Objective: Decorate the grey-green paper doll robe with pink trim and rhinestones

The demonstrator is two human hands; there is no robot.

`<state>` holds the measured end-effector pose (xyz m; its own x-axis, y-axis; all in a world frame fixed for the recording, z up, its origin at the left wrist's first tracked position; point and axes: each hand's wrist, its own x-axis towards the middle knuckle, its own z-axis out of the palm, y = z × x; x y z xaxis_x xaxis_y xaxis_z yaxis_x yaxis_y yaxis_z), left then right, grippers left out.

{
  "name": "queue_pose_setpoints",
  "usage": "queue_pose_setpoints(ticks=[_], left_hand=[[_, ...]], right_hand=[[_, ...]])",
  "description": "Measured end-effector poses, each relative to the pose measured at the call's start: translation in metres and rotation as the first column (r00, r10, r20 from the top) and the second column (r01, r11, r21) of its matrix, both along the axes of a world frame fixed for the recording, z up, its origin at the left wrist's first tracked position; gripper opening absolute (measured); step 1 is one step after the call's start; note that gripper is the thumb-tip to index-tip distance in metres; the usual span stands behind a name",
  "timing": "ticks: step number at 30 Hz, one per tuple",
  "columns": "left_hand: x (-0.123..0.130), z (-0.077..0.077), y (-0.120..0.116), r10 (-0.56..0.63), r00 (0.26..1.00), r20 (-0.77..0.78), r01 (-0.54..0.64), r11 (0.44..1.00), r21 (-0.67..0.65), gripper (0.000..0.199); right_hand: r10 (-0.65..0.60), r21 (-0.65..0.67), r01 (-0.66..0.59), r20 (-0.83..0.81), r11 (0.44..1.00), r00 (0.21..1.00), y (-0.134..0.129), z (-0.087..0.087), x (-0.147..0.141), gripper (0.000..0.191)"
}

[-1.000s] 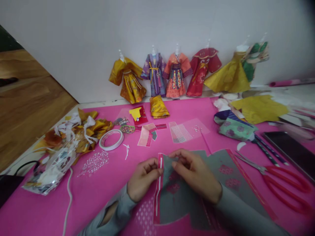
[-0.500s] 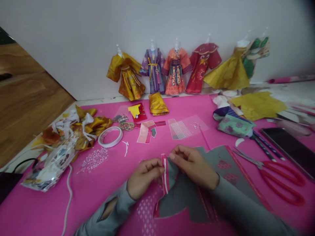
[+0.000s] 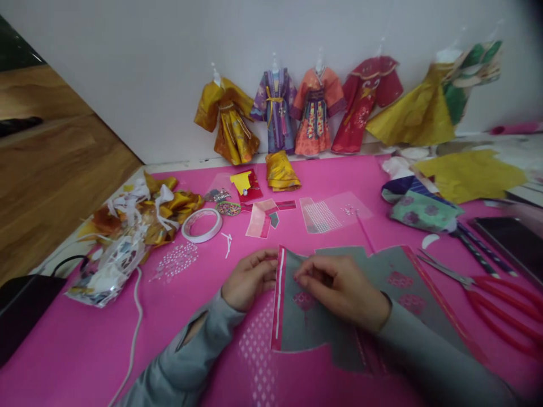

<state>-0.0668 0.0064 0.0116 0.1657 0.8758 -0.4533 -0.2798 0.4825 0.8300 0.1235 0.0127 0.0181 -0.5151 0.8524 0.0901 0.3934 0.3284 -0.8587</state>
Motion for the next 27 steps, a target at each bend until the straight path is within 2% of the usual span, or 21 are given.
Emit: queue_pose_setpoints(ticks=[2, 4, 6, 9, 14, 23, 27], left_hand=[[0.000, -0.003, 0.000, -0.004, 1.000, 0.004, 0.004, 1.000, 0.010, 0.041], [-0.001, -0.006, 0.001, -0.013, 1.000, 0.005, 0.013, 1.000, 0.023, 0.048], [-0.002, -0.009, 0.001, -0.023, 1.000, -0.001, 0.023, 0.999, 0.033, 0.053], [-0.003, -0.011, 0.002, -0.033, 0.999, -0.019, 0.034, 0.999, 0.041, 0.053], [-0.004, -0.012, 0.002, -0.051, 0.998, -0.045, 0.053, 0.998, 0.045, 0.053], [-0.004, -0.012, 0.003, -0.060, 0.997, -0.054, 0.063, 0.997, 0.049, 0.056], [-0.005, -0.010, 0.003, -0.073, 0.996, -0.049, 0.077, 0.995, 0.066, 0.056]], right_hand=[[0.153, 0.167, -0.159, 0.050, 0.973, 0.987, -0.004, -0.002, 0.001, 0.018], [0.297, 0.270, -0.325, 0.138, 0.906, 0.945, -0.006, -0.004, 0.002, 0.025], [0.401, 0.283, -0.456, 0.233, 0.844, 0.886, -0.009, -0.005, 0.002, 0.028], [0.482, 0.252, -0.564, 0.320, 0.787, 0.816, -0.010, -0.004, 0.001, 0.028], [0.545, 0.243, -0.621, 0.316, 0.745, 0.777, -0.014, 0.000, -0.002, 0.032], [0.533, 0.186, -0.639, 0.408, 0.746, 0.741, -0.019, 0.003, -0.004, 0.033], [0.541, 0.181, -0.619, 0.341, 0.764, 0.769, -0.020, 0.007, -0.004, 0.034]])
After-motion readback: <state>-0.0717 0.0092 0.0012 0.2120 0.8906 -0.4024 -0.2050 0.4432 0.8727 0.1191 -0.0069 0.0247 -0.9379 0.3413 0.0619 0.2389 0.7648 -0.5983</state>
